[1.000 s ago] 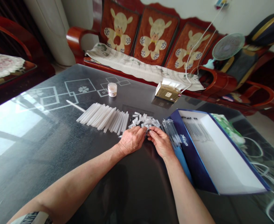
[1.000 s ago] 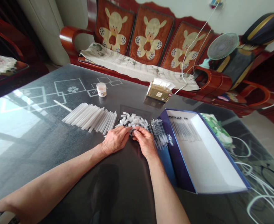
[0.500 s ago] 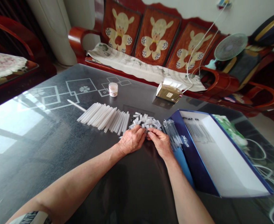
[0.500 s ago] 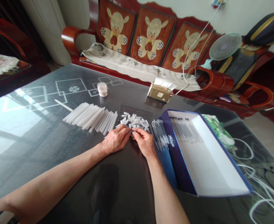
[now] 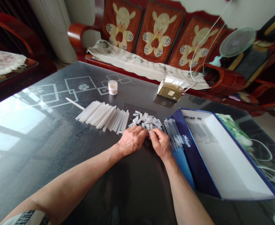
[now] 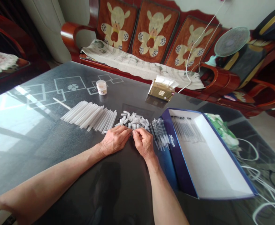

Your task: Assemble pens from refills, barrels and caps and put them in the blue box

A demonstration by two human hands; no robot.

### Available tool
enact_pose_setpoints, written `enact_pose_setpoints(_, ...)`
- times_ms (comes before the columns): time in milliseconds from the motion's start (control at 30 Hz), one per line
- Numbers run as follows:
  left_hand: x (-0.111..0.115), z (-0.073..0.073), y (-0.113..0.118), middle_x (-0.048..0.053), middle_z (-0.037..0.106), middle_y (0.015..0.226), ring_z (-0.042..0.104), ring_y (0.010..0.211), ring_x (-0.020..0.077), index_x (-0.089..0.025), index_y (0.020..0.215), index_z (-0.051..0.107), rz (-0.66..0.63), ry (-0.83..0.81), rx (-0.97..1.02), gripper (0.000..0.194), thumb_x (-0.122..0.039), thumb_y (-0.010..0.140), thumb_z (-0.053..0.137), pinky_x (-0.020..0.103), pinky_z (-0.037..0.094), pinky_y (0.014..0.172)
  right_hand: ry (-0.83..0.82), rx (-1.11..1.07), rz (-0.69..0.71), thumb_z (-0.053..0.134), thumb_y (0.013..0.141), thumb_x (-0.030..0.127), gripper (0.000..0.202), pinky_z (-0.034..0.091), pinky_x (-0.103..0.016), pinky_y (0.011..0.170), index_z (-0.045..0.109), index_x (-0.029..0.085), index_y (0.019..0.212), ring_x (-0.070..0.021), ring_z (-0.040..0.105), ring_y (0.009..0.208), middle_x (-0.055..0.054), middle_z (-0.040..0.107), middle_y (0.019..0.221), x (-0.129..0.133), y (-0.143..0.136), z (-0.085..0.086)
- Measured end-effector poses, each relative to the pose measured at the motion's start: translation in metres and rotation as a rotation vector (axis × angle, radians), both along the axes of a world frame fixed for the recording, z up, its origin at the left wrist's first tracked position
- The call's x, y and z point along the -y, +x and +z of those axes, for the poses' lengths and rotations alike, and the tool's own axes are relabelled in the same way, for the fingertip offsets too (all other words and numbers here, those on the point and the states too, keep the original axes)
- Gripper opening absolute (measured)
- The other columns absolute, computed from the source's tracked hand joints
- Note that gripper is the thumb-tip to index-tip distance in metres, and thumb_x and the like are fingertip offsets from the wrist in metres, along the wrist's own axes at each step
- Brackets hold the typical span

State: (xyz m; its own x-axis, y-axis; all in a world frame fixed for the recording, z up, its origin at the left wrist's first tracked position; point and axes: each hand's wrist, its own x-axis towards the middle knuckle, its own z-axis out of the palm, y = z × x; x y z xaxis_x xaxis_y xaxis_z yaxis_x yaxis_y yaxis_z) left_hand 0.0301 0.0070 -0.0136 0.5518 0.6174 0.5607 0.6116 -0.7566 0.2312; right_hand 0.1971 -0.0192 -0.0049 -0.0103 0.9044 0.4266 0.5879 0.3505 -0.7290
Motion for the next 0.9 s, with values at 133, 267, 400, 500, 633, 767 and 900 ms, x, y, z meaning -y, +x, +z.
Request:
enact_pose_setpoints(133, -0.0002, 0.0018, -0.0004, 0.004, 0.061, 0.08, 0.055, 0.076, 0.0175, -0.018, 0.096, 0.063, -0.014, 0.013, -0.013, 0.022, -0.022, 0.096, 0.041, 0.029, 0.047, 0.073, 0.113, 0.121, -0.036, 0.047, 0.093, 0.029, 0.034, 0.044, -0.029, 0.059, 0.053, 0.02, 0.061, -0.0145, 0.053, 0.057, -0.002, 0.057, 0.059, -0.002, -0.0028, -0.0038)
enact_pose_setpoints(267, -0.0015, 0.0005, -0.0012, 0.005, 0.061, 0.081, 0.054, 0.076, 0.0179, -0.018, 0.096, 0.063, 0.021, 0.029, 0.003, 0.023, -0.025, 0.097, 0.041, 0.03, 0.047, 0.073, 0.109, 0.061, -0.056, 0.049, 0.091, 0.027, 0.017, 0.046, -0.029, 0.06, 0.061, 0.019, 0.081, -0.0161, 0.058, 0.062, -0.004, 0.063, 0.071, -0.0011, -0.0032, -0.0079)
enact_pose_setpoints(400, -0.0025, 0.0001, -0.0015, 0.005, 0.062, 0.081, 0.053, 0.076, 0.0188, -0.017, 0.097, 0.064, 0.031, 0.025, -0.01, 0.024, -0.025, 0.097, 0.041, 0.031, 0.046, 0.073, 0.087, 0.03, -0.015, 0.053, 0.088, 0.026, 0.011, 0.047, -0.028, 0.057, 0.06, 0.019, 0.09, -0.0155, 0.058, 0.06, -0.004, 0.064, 0.075, 0.0012, -0.0014, -0.0077)
enact_pose_setpoints(500, -0.0032, 0.0014, -0.0011, 0.005, 0.062, 0.081, 0.053, 0.077, 0.0191, -0.017, 0.096, 0.064, 0.014, 0.016, -0.019, 0.025, -0.024, 0.097, 0.04, 0.032, 0.046, 0.075, 0.07, 0.064, -0.002, 0.05, 0.089, 0.027, 0.013, 0.046, -0.028, 0.059, 0.06, 0.02, 0.085, -0.0156, 0.058, 0.061, -0.003, 0.063, 0.071, 0.0008, -0.0005, -0.007)
enact_pose_setpoints(633, -0.004, 0.0025, -0.0003, 0.005, 0.063, 0.082, 0.053, 0.078, 0.0193, -0.017, 0.096, 0.065, -0.005, 0.004, -0.021, 0.025, -0.023, 0.096, 0.04, 0.032, 0.046, 0.078, 0.058, 0.082, -0.01, 0.046, 0.093, 0.027, 0.026, 0.045, -0.029, 0.062, 0.055, 0.02, 0.07, -0.015, 0.056, 0.059, -0.002, 0.059, 0.062, -0.0008, -0.0012, -0.0072)
enact_pose_setpoints(767, -0.0046, 0.0024, -0.0006, 0.006, 0.063, 0.083, 0.052, 0.079, 0.0201, -0.016, 0.097, 0.065, 0.007, 0.003, -0.02, 0.025, -0.023, 0.096, 0.04, 0.033, 0.045, 0.077, 0.046, 0.021, -0.033, 0.05, 0.091, 0.029, 0.015, 0.046, -0.028, 0.059, 0.06, 0.02, 0.085, -0.0149, 0.056, 0.059, -0.001, 0.061, 0.067, 0.0003, -0.0014, -0.0094)
enact_pose_setpoints(900, -0.0052, 0.0019, -0.0011, 0.007, 0.062, 0.082, 0.052, 0.078, 0.0203, -0.016, 0.096, 0.065, 0.012, -0.002, -0.027, 0.025, -0.022, 0.096, 0.04, 0.034, 0.045, 0.077, 0.042, 0.008, -0.001, 0.054, 0.087, 0.028, 0.011, 0.046, -0.028, 0.056, 0.059, 0.02, 0.092, -0.0152, 0.056, 0.06, -0.003, 0.063, 0.074, 0.0014, -0.0005, -0.0093)
